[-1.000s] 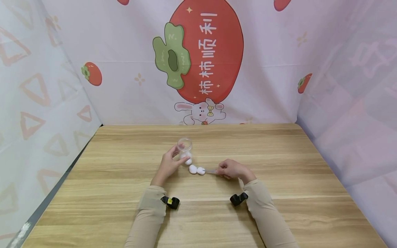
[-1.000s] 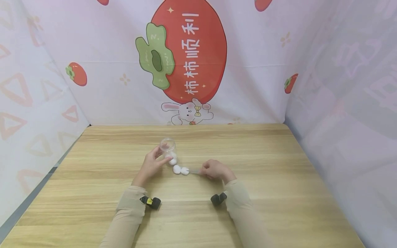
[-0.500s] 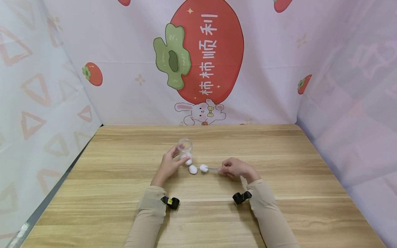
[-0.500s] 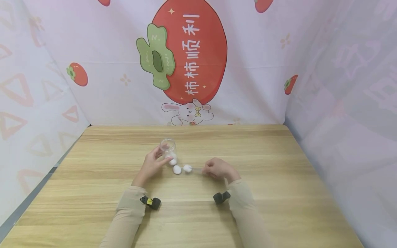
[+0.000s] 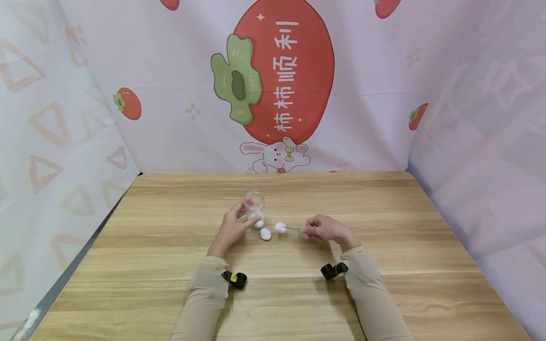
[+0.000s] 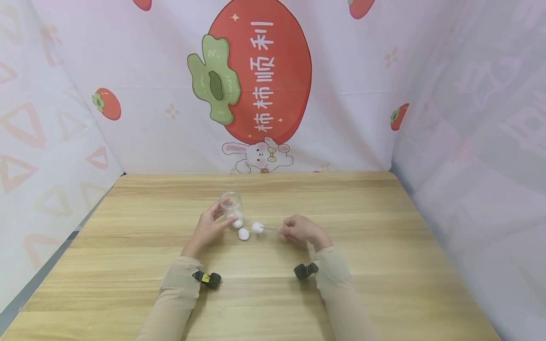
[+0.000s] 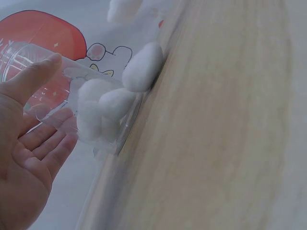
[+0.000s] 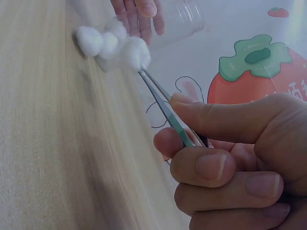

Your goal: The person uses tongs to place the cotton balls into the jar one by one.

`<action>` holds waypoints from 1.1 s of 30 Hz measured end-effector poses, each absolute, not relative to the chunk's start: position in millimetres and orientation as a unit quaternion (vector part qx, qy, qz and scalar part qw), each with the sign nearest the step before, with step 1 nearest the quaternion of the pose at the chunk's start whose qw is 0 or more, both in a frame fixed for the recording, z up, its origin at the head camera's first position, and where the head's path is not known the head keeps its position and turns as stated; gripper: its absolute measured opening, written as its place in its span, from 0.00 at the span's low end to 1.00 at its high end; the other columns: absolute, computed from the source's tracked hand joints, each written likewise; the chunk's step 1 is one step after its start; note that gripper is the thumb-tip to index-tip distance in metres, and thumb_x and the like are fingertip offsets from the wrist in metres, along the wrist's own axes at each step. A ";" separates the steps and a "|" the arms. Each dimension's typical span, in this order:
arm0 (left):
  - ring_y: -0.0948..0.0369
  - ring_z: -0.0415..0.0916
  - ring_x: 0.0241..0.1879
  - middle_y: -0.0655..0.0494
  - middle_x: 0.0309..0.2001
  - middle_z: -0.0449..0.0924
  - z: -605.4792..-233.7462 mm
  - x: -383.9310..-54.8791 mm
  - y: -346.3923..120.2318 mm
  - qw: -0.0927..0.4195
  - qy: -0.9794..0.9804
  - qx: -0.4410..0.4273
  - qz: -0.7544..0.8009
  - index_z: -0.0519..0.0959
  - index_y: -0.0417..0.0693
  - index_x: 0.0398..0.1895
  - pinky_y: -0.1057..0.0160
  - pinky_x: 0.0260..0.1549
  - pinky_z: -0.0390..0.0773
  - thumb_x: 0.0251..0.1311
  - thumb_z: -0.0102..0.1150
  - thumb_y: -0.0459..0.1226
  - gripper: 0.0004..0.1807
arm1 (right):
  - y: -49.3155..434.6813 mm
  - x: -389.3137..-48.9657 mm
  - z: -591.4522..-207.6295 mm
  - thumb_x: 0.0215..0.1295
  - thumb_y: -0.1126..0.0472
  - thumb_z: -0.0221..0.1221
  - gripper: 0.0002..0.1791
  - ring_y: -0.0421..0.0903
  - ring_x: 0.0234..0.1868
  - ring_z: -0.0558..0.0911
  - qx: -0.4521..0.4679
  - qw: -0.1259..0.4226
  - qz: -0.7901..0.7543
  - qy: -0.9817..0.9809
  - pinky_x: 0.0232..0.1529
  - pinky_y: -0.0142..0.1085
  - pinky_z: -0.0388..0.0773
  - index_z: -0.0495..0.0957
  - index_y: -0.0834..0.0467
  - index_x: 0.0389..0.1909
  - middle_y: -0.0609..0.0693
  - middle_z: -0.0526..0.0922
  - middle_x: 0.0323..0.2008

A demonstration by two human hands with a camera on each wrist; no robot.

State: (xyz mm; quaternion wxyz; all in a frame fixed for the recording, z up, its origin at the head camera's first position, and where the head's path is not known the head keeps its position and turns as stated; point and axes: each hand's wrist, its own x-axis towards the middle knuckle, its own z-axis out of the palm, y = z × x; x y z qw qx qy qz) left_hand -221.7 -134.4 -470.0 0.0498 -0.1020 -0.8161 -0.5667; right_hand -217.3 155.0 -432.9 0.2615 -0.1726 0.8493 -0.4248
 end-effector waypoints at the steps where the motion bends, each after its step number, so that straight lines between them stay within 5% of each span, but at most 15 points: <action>1: 0.44 0.74 0.62 0.38 0.62 0.74 -470.1 -221.5 -134.2 0.048 -0.818 -0.101 -0.564 0.71 0.36 0.60 0.52 0.68 0.73 0.52 0.70 0.35 0.31 | 155.0 -217.2 -432.4 0.70 0.61 0.54 0.19 0.38 0.15 0.60 -0.174 0.261 -0.426 0.848 0.17 0.24 0.55 0.70 0.75 0.27 0.42 0.63 0.11; 8: 0.45 0.73 0.63 0.39 0.63 0.74 -471.0 -220.1 -133.1 0.039 -0.824 -0.096 -0.556 0.70 0.37 0.62 0.53 0.69 0.72 0.53 0.69 0.34 0.32 | 155.0 -217.9 -432.2 0.70 0.61 0.54 0.19 0.38 0.14 0.60 -0.187 0.256 -0.428 0.846 0.17 0.24 0.54 0.70 0.76 0.28 0.42 0.63 0.11; 15: 0.40 0.71 0.63 0.31 0.62 0.71 -432.2 -197.3 -126.6 0.030 -0.825 -0.103 -0.555 0.68 0.27 0.61 0.48 0.69 0.70 0.55 0.66 0.29 0.31 | 154.4 -217.6 -430.0 0.69 0.61 0.54 0.18 0.38 0.15 0.60 -0.186 0.246 -0.425 0.851 0.17 0.25 0.55 0.71 0.72 0.25 0.42 0.63 0.11; 33: 0.41 0.71 0.63 0.34 0.63 0.72 -463.4 -217.8 -130.7 0.042 -0.819 -0.090 -0.565 0.69 0.31 0.60 0.49 0.70 0.70 0.53 0.68 0.31 0.31 | 153.6 -220.7 -410.7 0.70 0.60 0.54 0.15 0.39 0.17 0.63 -0.179 0.228 -0.433 0.853 0.20 0.26 0.59 0.72 0.66 0.25 0.43 0.63 0.13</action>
